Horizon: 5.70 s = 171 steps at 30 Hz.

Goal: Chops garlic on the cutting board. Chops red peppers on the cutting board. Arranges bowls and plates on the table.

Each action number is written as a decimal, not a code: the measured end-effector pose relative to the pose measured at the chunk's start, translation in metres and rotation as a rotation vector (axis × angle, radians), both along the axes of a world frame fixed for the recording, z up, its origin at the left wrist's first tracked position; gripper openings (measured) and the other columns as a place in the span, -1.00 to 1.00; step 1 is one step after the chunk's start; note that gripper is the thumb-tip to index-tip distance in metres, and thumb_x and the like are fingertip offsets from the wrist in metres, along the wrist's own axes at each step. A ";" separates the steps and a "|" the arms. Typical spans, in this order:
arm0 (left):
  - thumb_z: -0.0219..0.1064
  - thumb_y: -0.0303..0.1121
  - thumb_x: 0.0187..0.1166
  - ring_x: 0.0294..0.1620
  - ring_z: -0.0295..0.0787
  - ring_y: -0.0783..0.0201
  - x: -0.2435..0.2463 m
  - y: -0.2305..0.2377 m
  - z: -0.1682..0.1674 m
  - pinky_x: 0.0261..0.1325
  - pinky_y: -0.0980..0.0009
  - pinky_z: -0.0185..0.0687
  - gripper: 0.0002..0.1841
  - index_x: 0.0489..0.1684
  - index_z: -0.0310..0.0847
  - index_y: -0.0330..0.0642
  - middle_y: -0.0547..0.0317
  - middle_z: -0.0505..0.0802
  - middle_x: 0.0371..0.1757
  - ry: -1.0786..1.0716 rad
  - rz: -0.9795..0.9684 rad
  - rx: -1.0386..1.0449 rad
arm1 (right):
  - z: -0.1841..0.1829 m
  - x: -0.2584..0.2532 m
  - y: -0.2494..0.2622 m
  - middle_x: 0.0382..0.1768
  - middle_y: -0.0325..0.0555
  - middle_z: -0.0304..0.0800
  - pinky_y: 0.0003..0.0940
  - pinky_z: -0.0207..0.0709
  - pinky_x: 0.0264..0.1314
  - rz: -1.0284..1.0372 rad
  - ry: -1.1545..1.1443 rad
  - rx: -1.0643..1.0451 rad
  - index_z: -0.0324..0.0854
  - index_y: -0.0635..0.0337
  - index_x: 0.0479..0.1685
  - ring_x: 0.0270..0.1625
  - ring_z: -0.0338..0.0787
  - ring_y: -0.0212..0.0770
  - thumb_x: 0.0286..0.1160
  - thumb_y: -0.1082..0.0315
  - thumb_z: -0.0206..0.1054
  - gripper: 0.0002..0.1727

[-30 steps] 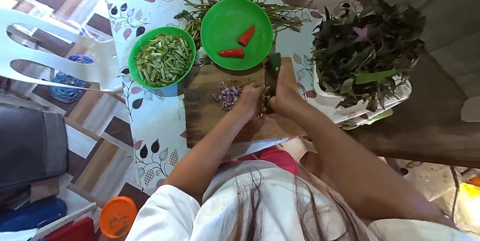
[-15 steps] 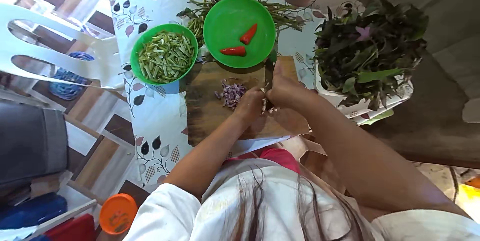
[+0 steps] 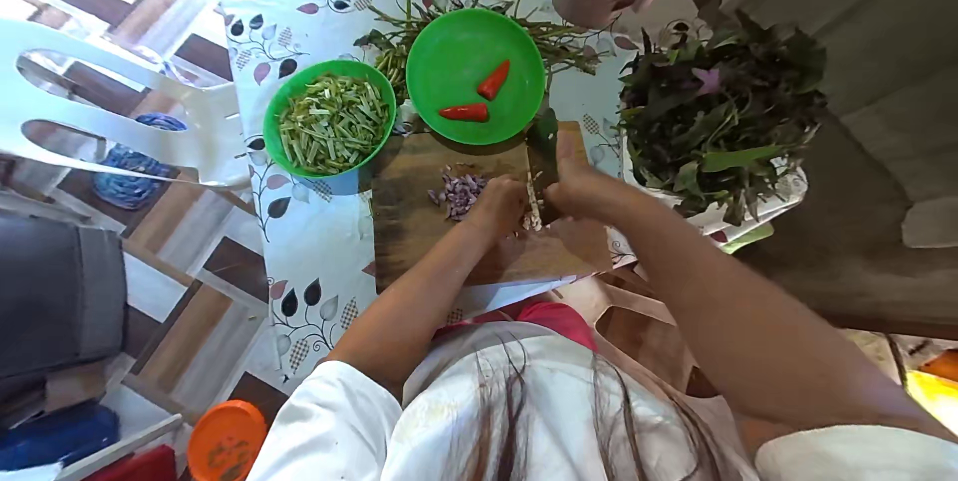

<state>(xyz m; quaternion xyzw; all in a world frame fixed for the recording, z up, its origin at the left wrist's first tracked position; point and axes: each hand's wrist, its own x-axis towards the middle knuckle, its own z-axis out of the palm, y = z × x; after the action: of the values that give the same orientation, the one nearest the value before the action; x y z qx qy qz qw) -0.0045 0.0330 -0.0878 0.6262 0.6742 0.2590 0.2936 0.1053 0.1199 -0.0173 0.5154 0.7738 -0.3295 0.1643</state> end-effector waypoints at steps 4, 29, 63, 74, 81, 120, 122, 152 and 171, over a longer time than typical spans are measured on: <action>0.29 -0.63 0.60 0.42 0.66 -0.18 0.003 0.015 0.002 0.56 0.06 0.51 -0.68 0.29 0.70 -0.43 -0.31 0.71 0.36 0.014 0.052 -0.036 | 0.008 0.012 0.021 0.08 0.50 0.75 0.46 0.57 0.10 0.243 -0.094 0.089 -0.58 -0.10 0.96 0.08 0.79 0.49 0.61 0.48 0.24 0.10; 0.64 -0.32 0.40 0.62 0.43 -0.27 0.022 0.002 0.003 0.66 0.00 0.37 -0.31 0.53 0.51 -0.44 -0.33 0.62 0.50 0.111 -0.094 -0.141 | -0.003 0.011 0.005 0.10 0.48 0.75 0.42 0.58 0.19 0.218 -0.050 0.071 -0.64 0.11 0.93 0.17 0.79 0.46 0.62 0.50 0.22 0.09; 0.24 -0.71 0.57 0.27 0.77 -0.13 0.010 -0.027 0.002 0.42 0.12 0.63 -0.75 0.08 0.78 -0.48 -0.32 0.79 0.22 -0.046 0.055 0.013 | 0.000 -0.005 -0.040 0.53 0.54 0.41 0.29 0.61 0.26 -0.119 0.083 -0.050 -0.71 0.13 0.91 0.33 0.72 0.39 0.57 0.55 0.24 0.14; 0.34 -0.71 0.46 -0.03 0.84 -0.10 0.007 -0.023 -0.012 0.18 0.12 0.73 -0.90 -0.29 0.80 -0.51 -0.28 0.84 -0.11 -0.025 0.113 0.193 | 0.013 -0.020 -0.038 0.80 0.36 0.03 0.07 0.60 0.40 -0.086 0.014 -0.060 -0.79 0.15 0.88 0.48 0.67 0.17 0.64 0.49 0.22 0.13; 0.28 -0.72 0.53 0.17 0.81 -0.12 0.010 -0.025 -0.003 0.37 0.11 0.65 -0.83 -0.12 0.81 -0.49 -0.29 0.84 0.08 -0.049 0.122 0.080 | 0.003 -0.010 -0.037 0.51 0.43 0.41 0.08 0.72 0.10 -0.099 0.037 -0.061 -0.80 0.14 0.86 0.08 0.85 0.18 0.61 0.48 0.22 0.14; 0.32 -0.57 0.60 0.20 0.80 -0.07 0.019 -0.012 0.001 0.39 0.14 0.64 -0.85 -0.07 0.81 -0.45 -0.26 0.83 0.12 -0.016 0.054 -0.014 | 0.005 0.010 -0.010 0.52 0.47 0.48 0.31 0.59 0.32 -0.026 0.068 -0.039 -0.74 0.09 0.91 0.35 0.74 0.34 0.57 0.55 0.22 0.15; 0.32 -0.60 0.57 0.15 0.81 -0.08 0.017 -0.010 0.003 0.36 0.12 0.65 -0.86 -0.12 0.81 -0.46 -0.25 0.84 0.05 -0.007 0.046 -0.020 | 0.004 0.004 -0.018 0.81 0.34 0.08 0.19 0.51 0.52 -0.061 0.092 -0.031 -0.73 0.12 0.90 0.60 0.57 0.25 0.57 0.55 0.24 0.15; -0.01 -0.08 0.90 0.10 0.82 -0.10 0.021 0.014 0.032 0.31 -0.09 0.61 -0.48 0.33 0.63 -0.42 -0.30 0.85 0.02 -0.369 0.340 -0.072 | -0.001 0.017 -0.025 0.25 0.38 0.71 0.36 0.55 0.30 0.092 0.065 -0.068 -0.09 0.21 0.88 0.28 0.74 0.34 0.43 0.35 0.49 0.02; 0.10 -0.33 0.77 0.12 0.82 -0.01 0.017 0.044 0.068 0.25 0.05 0.65 -0.69 0.18 0.66 -0.36 -0.18 0.83 0.03 0.026 0.343 -0.500 | -0.035 -0.050 0.135 0.79 0.41 0.00 0.25 0.60 0.35 -0.233 -0.100 0.226 0.13 -0.01 0.86 0.58 0.47 0.43 0.55 0.45 0.24 -0.21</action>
<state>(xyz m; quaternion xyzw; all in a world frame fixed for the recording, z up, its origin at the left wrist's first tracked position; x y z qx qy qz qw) 0.0130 0.0773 -0.0200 0.4150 0.8166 0.1225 0.3819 0.0558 0.2551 -0.0520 0.6327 0.7317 -0.2313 0.1043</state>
